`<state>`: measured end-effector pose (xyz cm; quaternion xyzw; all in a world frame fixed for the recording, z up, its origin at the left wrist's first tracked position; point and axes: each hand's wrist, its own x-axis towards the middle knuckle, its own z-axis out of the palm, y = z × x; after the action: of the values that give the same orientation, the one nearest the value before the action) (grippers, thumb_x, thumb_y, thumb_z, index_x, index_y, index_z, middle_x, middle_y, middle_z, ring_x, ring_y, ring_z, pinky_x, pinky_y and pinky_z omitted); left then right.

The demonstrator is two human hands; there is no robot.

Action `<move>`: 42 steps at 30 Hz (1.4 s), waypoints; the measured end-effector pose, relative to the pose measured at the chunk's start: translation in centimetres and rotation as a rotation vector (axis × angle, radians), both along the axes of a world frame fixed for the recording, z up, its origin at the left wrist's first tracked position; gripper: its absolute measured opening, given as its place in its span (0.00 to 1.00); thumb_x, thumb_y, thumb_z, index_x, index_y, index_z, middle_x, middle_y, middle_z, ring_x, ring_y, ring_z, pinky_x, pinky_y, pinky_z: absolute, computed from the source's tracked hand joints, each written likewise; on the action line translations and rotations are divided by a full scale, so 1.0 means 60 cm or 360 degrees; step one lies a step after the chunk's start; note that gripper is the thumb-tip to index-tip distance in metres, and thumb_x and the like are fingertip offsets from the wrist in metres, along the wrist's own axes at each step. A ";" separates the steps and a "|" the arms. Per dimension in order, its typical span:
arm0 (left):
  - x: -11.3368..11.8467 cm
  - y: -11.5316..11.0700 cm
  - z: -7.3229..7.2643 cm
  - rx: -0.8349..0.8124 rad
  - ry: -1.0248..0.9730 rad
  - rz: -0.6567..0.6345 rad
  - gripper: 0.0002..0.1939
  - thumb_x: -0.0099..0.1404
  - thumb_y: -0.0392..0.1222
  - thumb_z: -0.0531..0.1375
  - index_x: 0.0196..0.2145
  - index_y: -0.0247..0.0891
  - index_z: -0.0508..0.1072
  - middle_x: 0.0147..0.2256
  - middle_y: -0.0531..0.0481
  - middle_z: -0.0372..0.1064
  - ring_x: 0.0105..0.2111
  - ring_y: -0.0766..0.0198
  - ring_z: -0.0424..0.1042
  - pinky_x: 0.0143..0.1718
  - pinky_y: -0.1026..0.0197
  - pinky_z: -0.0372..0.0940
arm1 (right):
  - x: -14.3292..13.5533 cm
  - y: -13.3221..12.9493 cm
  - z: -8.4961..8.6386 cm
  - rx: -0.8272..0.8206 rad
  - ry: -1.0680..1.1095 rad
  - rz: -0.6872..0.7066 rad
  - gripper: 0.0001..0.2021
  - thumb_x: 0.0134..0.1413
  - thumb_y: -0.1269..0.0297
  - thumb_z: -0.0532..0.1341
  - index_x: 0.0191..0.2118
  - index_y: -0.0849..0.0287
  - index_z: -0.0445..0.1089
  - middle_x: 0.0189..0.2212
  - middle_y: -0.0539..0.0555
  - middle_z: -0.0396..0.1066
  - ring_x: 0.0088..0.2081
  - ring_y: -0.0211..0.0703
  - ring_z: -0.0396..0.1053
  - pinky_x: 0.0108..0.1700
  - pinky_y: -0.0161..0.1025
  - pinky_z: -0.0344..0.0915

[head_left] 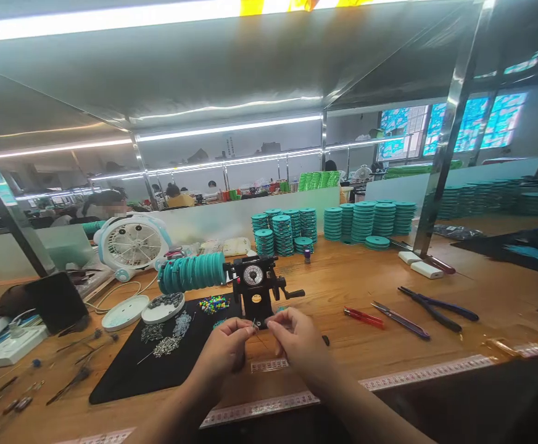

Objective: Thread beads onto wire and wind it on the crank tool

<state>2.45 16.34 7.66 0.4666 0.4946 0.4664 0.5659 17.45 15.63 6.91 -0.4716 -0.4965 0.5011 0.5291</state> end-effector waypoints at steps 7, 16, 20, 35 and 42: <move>-0.001 0.003 -0.011 -0.0049 -0.0052 -0.0126 0.16 0.47 0.50 0.66 0.27 0.37 0.67 0.11 0.65 0.49 0.12 0.76 0.41 0.15 0.67 0.35 | -0.034 0.020 -0.038 -0.0241 0.0410 0.0246 0.22 0.37 0.44 0.64 0.27 0.60 0.64 0.11 0.41 0.56 0.11 0.29 0.50 0.11 0.29 0.47; -0.010 0.017 -0.011 -0.0162 -0.0065 -0.0290 0.16 0.44 0.50 0.65 0.23 0.40 0.62 0.08 0.66 0.44 0.11 0.76 0.38 0.14 0.66 0.34 | -0.025 0.019 -0.025 -0.0325 0.0579 0.0316 0.25 0.28 0.47 0.69 0.30 0.63 0.70 0.09 0.37 0.45 0.13 0.26 0.35 0.15 0.31 0.31; -0.010 0.018 -0.011 -0.0179 0.0055 -0.0321 0.17 0.43 0.52 0.64 0.22 0.40 0.62 0.07 0.66 0.44 0.10 0.76 0.38 0.14 0.66 0.34 | -0.026 0.023 -0.032 -0.0249 0.0495 0.0245 0.21 0.29 0.50 0.69 0.28 0.64 0.73 0.12 0.43 0.58 0.15 0.29 0.48 0.18 0.32 0.43; -0.008 0.000 0.001 0.0374 0.0724 -0.0333 0.08 0.56 0.43 0.57 0.23 0.38 0.65 0.15 0.60 0.57 0.16 0.70 0.55 0.20 0.66 0.49 | -0.013 0.032 -0.030 0.0011 -0.0105 0.0234 0.09 0.40 0.60 0.60 0.22 0.62 0.66 0.18 0.48 0.61 0.24 0.38 0.57 0.29 0.36 0.52; -0.009 0.007 -0.004 0.0357 0.0708 -0.0345 0.09 0.56 0.46 0.57 0.24 0.38 0.65 0.14 0.61 0.54 0.15 0.70 0.52 0.19 0.66 0.49 | -0.015 0.030 -0.034 0.0065 -0.0159 0.0213 0.10 0.40 0.58 0.58 0.22 0.61 0.66 0.19 0.49 0.61 0.25 0.39 0.58 0.28 0.36 0.53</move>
<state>1.94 16.78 7.43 0.6675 0.4991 0.3411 0.4346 16.52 17.41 4.87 -0.4509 -0.5629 0.5010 0.4784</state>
